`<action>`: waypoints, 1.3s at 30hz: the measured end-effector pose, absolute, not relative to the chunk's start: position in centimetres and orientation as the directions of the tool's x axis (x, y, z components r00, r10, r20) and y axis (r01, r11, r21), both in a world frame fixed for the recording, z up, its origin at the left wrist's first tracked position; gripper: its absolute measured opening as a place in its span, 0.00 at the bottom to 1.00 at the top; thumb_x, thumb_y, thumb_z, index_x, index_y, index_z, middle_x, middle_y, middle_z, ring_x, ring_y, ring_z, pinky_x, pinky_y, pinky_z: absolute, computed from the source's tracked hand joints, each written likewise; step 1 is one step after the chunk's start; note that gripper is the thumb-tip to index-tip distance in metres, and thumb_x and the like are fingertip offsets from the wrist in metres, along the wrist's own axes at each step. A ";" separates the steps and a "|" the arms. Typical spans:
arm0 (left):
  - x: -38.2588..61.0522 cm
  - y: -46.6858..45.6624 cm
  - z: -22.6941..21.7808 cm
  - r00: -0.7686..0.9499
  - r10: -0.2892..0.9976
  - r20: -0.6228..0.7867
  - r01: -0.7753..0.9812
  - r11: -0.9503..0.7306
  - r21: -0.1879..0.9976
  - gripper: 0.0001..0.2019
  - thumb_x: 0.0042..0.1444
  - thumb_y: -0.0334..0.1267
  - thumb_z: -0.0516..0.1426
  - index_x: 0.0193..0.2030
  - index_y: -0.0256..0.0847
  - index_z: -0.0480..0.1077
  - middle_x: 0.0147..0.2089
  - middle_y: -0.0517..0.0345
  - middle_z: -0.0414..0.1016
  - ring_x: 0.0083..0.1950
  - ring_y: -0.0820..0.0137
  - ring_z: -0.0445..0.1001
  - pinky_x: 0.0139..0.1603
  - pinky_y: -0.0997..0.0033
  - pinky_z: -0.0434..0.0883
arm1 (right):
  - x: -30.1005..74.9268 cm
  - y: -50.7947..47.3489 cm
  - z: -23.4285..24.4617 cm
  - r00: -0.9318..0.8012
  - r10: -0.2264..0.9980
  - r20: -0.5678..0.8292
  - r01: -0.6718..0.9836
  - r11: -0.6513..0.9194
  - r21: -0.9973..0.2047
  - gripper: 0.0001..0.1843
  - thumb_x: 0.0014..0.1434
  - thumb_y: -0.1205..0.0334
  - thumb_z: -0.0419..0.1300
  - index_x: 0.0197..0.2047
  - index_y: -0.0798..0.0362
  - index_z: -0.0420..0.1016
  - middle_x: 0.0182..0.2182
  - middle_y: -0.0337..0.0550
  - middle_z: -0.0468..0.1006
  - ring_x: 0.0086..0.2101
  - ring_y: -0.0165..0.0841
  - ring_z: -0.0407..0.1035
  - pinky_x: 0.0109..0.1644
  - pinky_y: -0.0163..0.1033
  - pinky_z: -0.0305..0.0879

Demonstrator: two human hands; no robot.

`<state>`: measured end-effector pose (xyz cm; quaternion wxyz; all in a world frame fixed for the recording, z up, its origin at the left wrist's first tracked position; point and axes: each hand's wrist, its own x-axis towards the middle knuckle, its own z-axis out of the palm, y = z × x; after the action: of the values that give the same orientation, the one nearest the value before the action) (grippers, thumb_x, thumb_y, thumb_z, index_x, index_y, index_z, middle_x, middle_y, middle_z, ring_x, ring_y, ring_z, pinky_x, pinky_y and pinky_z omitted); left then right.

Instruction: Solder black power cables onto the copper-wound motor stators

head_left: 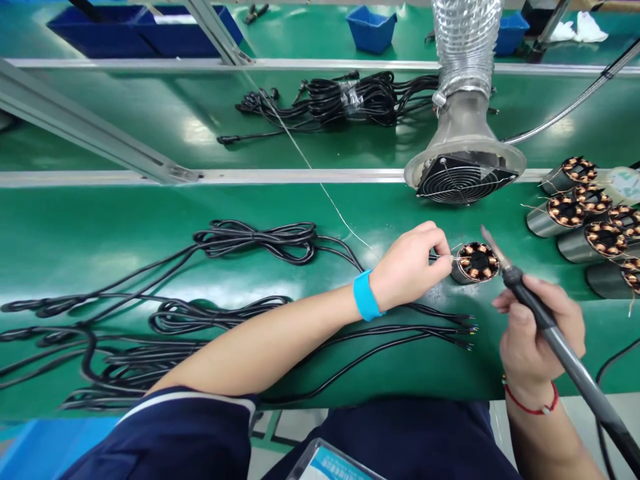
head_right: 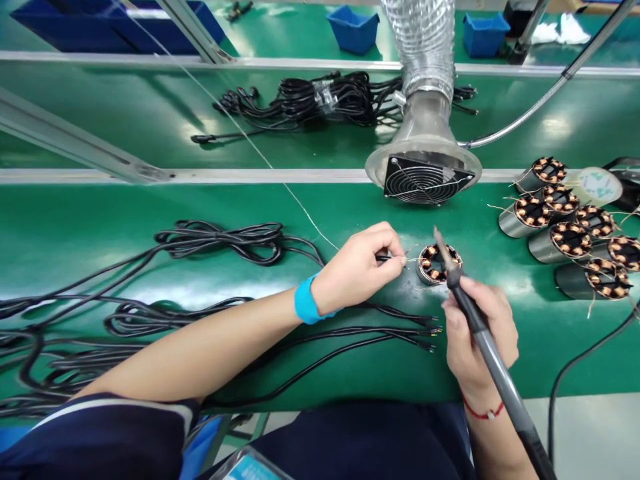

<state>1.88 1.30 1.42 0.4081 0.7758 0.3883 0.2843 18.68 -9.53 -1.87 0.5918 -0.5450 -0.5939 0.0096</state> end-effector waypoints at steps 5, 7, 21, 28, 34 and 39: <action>2.1 1.2 1.5 0.521 0.846 0.116 0.364 -0.343 0.866 0.08 0.51 0.24 0.54 0.24 0.38 0.63 0.30 0.61 0.65 0.33 0.74 0.65 0.37 0.73 0.64 | 18.9 -10.2 -2.2 0.161 0.605 0.780 0.648 0.531 -0.546 0.09 0.61 0.61 0.61 0.45 0.53 0.75 0.22 0.36 0.68 0.21 0.31 0.65 0.24 0.39 0.62; 2.1 1.2 1.5 0.516 0.848 0.119 0.363 -0.343 0.866 0.08 0.51 0.23 0.54 0.24 0.38 0.63 0.30 0.62 0.65 0.33 0.75 0.65 0.37 0.73 0.65 | 18.9 -10.0 -2.2 0.156 0.613 0.774 0.624 0.547 -0.559 0.08 0.61 0.62 0.60 0.44 0.54 0.75 0.22 0.36 0.68 0.21 0.31 0.64 0.22 0.38 0.60; 2.2 1.3 1.6 0.502 0.856 0.124 0.379 -0.347 0.858 0.09 0.49 0.22 0.54 0.23 0.38 0.63 0.29 0.62 0.66 0.32 0.75 0.64 0.38 0.71 0.66 | 18.7 -10.1 -2.3 0.151 0.652 0.743 0.618 0.525 -0.586 0.07 0.59 0.64 0.60 0.42 0.52 0.73 0.24 0.38 0.71 0.22 0.31 0.67 0.23 0.38 0.62; 2.2 1.3 1.5 0.503 0.853 0.139 0.361 -0.354 0.863 0.09 0.50 0.22 0.54 0.24 0.38 0.63 0.29 0.61 0.66 0.32 0.75 0.64 0.39 0.71 0.66 | 18.8 -10.0 -2.6 0.133 0.629 0.766 0.591 0.570 -0.570 0.09 0.58 0.65 0.60 0.44 0.53 0.75 0.25 0.38 0.72 0.22 0.31 0.67 0.22 0.37 0.61; 2.2 1.3 1.7 0.506 0.852 0.135 0.366 -0.353 0.861 0.09 0.50 0.22 0.54 0.24 0.38 0.63 0.29 0.62 0.66 0.32 0.75 0.64 0.38 0.71 0.65 | 19.0 -9.9 -2.5 0.131 0.584 0.801 0.654 0.556 -0.512 0.11 0.60 0.63 0.61 0.46 0.55 0.75 0.24 0.38 0.71 0.23 0.31 0.65 0.25 0.39 0.64; 2.2 1.3 1.4 0.508 0.848 0.154 0.368 -0.374 0.851 0.08 0.51 0.24 0.54 0.25 0.38 0.64 0.29 0.62 0.66 0.32 0.75 0.64 0.37 0.72 0.65 | 19.0 -9.8 -2.8 0.136 0.612 0.779 0.677 0.516 -0.524 0.12 0.60 0.62 0.62 0.48 0.51 0.75 0.26 0.39 0.74 0.24 0.33 0.68 0.26 0.39 0.66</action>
<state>2.22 1.28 1.43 0.3974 0.7720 0.3935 0.3020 19.03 -9.77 -2.77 0.5720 -0.4910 -0.6565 -0.0283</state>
